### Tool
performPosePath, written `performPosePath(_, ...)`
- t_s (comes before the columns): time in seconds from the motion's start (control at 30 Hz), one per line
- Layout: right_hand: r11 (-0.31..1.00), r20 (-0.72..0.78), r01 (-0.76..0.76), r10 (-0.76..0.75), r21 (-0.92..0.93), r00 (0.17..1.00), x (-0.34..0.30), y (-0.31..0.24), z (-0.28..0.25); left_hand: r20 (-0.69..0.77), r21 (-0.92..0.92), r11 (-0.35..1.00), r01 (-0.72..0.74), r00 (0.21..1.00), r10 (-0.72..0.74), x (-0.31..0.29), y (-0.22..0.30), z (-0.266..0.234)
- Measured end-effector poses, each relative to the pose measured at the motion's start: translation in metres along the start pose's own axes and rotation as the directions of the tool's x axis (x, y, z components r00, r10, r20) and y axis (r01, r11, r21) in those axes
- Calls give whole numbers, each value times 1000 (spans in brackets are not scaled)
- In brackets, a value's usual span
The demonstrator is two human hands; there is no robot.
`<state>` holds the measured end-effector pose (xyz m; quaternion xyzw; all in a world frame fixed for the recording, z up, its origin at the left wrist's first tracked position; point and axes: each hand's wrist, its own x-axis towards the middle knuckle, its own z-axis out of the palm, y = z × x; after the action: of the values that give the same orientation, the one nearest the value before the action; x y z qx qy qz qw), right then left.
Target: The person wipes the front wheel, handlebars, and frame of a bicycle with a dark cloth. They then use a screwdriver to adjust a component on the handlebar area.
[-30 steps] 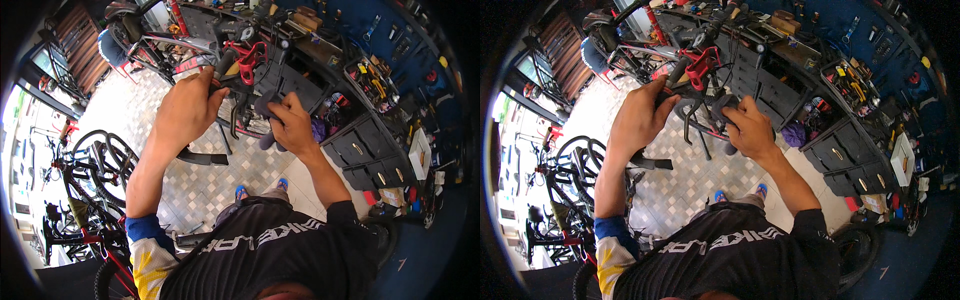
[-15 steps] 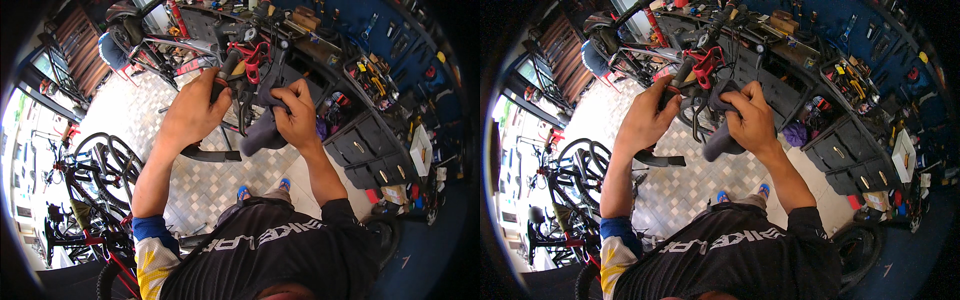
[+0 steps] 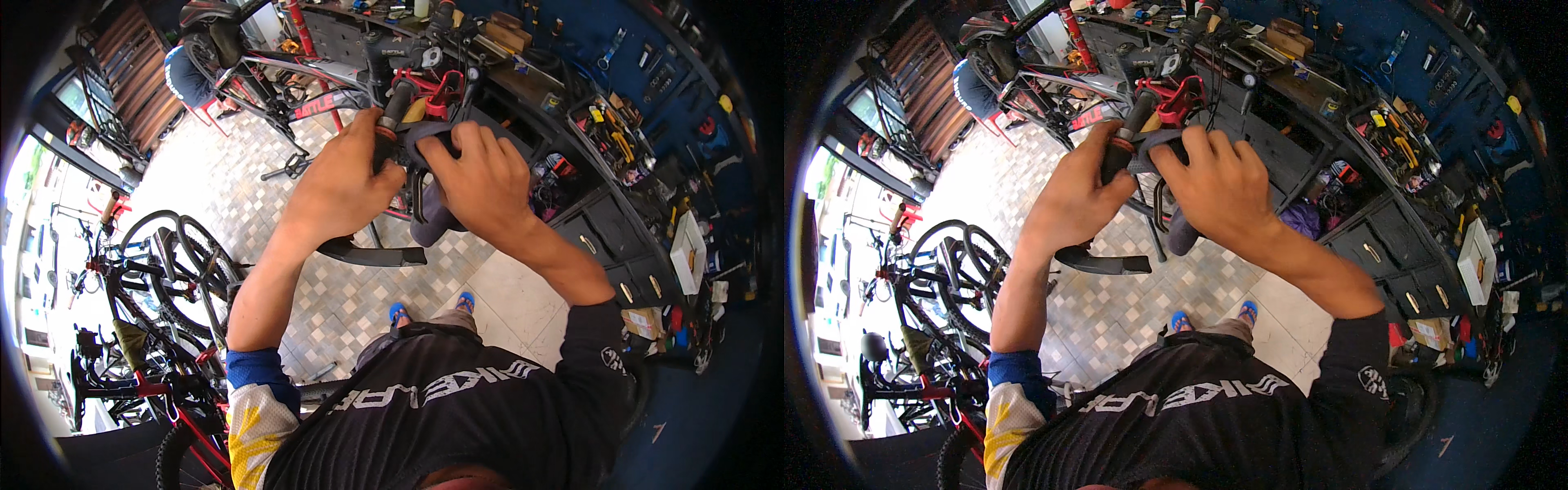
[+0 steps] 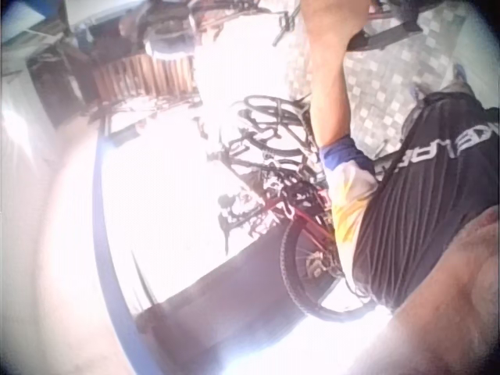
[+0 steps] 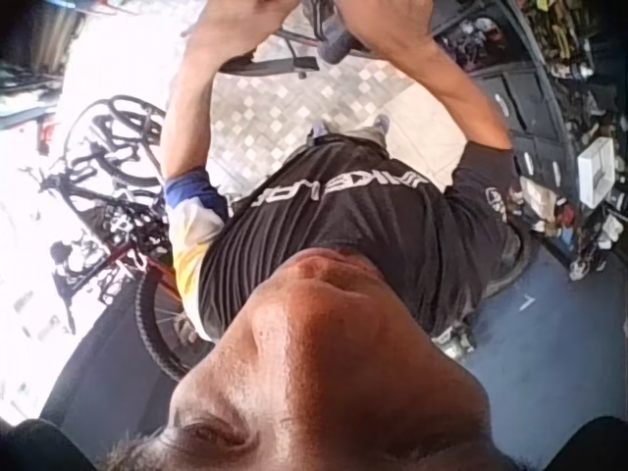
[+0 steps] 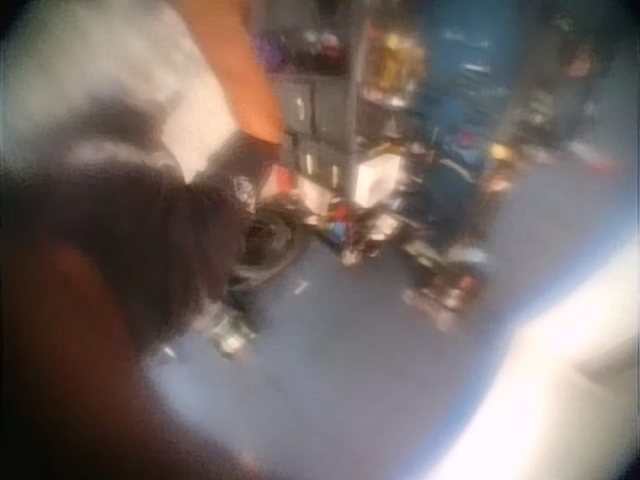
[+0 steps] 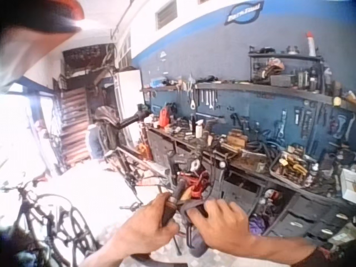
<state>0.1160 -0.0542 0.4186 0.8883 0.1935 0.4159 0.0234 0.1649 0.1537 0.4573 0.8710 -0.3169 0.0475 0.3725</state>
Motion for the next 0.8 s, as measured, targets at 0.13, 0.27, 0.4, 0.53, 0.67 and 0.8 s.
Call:
performPosePath(0.13,991,5,-70,70,112,998,-4,-1,4,121,-205,963,174,981,-151,5,2,-9)
performPosePath(0.27,822,135,-348,322,451,937,-4,-11,9,78,-299,948,105,993,-85,3,-7,6)
performPosePath(0.4,633,103,-343,384,694,918,-14,-13,23,144,-348,914,208,975,-167,0,-9,4)
performPosePath(0.53,242,170,-241,280,940,945,-37,12,27,94,-257,958,126,990,-105,-2,-9,-10)
performPosePath(0.67,-295,421,-301,664,907,618,-63,20,23,170,-284,935,212,971,-168,-2,-20,-21)
performPosePath(0.8,-230,432,-381,653,896,621,-92,20,44,206,-145,970,194,965,-162,2,-6,-27)
